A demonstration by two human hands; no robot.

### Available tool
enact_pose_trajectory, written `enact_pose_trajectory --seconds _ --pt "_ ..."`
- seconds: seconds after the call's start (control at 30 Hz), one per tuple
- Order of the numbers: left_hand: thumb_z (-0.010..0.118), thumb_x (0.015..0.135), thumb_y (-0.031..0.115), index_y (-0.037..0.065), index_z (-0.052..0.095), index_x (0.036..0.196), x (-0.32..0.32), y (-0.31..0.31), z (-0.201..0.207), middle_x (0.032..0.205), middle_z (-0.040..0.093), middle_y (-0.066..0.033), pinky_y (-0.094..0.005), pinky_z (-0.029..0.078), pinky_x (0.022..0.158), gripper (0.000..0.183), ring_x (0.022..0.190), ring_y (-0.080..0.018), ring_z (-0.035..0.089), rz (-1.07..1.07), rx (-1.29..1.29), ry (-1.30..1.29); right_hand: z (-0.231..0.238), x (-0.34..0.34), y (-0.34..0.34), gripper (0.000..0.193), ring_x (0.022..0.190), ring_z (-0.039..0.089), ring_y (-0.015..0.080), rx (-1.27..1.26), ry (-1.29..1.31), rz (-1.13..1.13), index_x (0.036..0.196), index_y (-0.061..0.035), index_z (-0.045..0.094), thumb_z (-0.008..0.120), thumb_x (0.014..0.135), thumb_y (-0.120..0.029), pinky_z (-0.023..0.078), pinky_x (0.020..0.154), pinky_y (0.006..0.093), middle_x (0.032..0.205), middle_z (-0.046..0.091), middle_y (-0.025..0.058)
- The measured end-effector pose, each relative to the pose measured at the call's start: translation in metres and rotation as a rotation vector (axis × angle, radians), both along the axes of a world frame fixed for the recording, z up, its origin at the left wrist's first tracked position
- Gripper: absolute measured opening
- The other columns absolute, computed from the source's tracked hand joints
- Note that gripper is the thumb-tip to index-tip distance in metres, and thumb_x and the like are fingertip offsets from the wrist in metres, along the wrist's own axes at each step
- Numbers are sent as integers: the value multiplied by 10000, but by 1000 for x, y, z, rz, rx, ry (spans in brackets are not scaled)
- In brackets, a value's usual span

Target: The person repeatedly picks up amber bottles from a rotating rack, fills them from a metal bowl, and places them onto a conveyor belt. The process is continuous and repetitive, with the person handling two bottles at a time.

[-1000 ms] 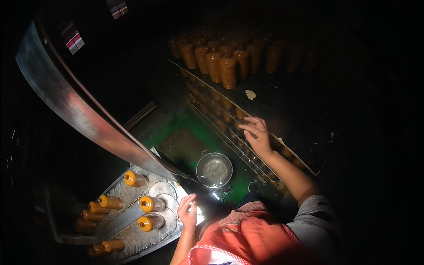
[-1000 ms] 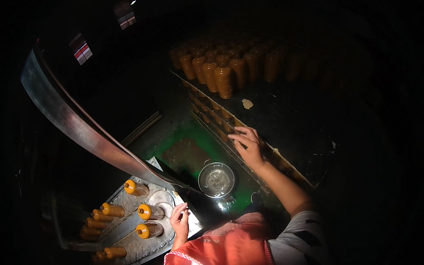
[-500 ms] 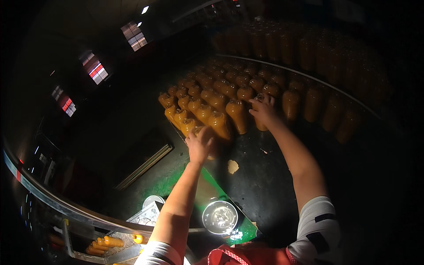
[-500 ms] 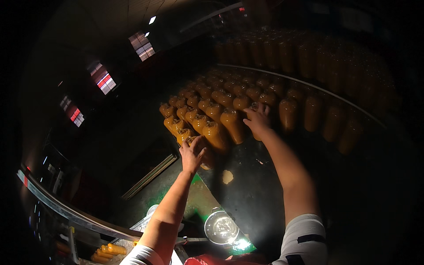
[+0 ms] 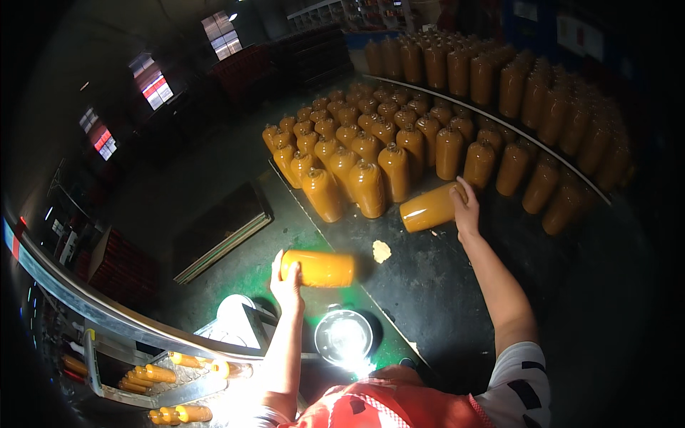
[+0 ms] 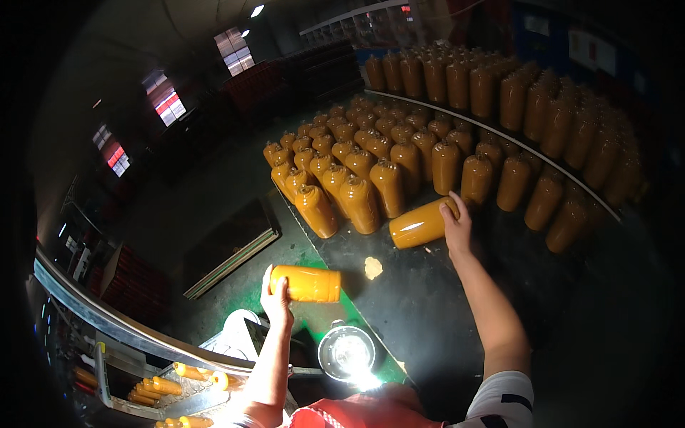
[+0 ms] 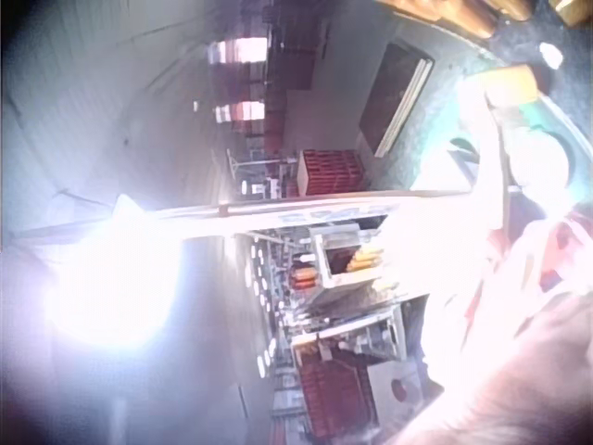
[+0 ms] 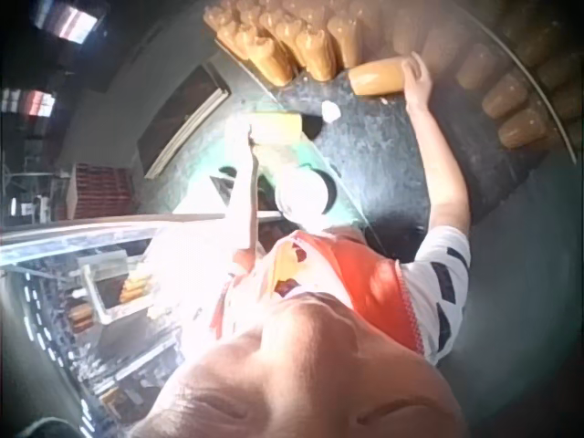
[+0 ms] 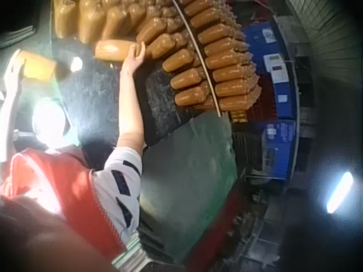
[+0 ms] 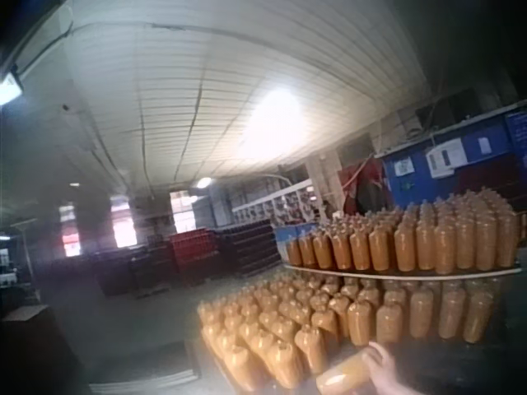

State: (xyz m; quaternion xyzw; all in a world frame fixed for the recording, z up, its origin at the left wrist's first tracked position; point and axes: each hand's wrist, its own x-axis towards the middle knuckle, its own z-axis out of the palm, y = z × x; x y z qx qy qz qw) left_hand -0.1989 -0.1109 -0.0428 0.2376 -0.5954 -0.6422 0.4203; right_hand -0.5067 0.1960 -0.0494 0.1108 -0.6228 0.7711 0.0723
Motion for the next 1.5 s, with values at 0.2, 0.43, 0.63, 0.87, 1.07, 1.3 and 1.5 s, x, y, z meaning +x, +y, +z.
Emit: enact_pose_trajectory --seconds 0.2,0.43,0.63,0.87,1.07,1.3,1.5 --pt "590 916 538 107 513 1319 113 -23 -91 1216 614 -110 -355 620 656 595 1017 -289 645 -331 766 213 14 162 -72 542 1220 561 333 -315 -795 587 1348 -217 511 545 925 -554 489 954 592 1371 535 97" --pt "636 878 505 125 521 1324 139 -66 -166 1241 584 -137 -405 637 681 597 1073 -373 577 -348 1317 260 -33 253 -195 594 1102 601 283 -419 -1074 1008 1304 -135 527 335 988 -598 530 909 463 1238 620 125" --pt "668 853 481 137 538 1320 152 -82 -184 1259 563 -154 -441 649 700 595 1111 -424 533 -377 1445 377 -51 298 -237 594 1055 639 245 -461 -1195 1017 1258 -107 559 355 986 -594 574 853 423 1191 657 106" --pt "602 871 551 100 537 1310 165 -80 -176 1313 550 -165 -564 589 809 633 1223 -405 500 -679 1606 692 -67 319 -249 664 990 667 298 -518 -1336 1032 1267 -44 549 391 970 -617 618 774 431 1143 662 143" --pt "570 895 547 116 528 1316 180 -68 -168 1323 530 -171 -595 578 825 604 1240 -414 480 -701 1601 775 -70 328 -249 664 898 684 334 -569 -1376 1094 1243 -9 556 420 968 -599 632 732 426 1104 658 190" --pt "552 959 391 32 645 1095 274 -14 -139 1105 660 -170 -443 601 761 395 970 -309 652 -162 1275 454 -106 350 -191 517 842 716 289 -463 -1109 1072 1179 -43 603 480 963 -496 638 643 411 1028 702 137" --pt "498 1002 409 37 613 1202 464 -8 -198 1061 692 -121 -378 581 802 438 927 -236 686 -316 1091 269 -150 420 -149 513 1032 628 384 -343 -1147 1047 1268 -175 595 479 938 -550 562 831 534 1139 658 176"
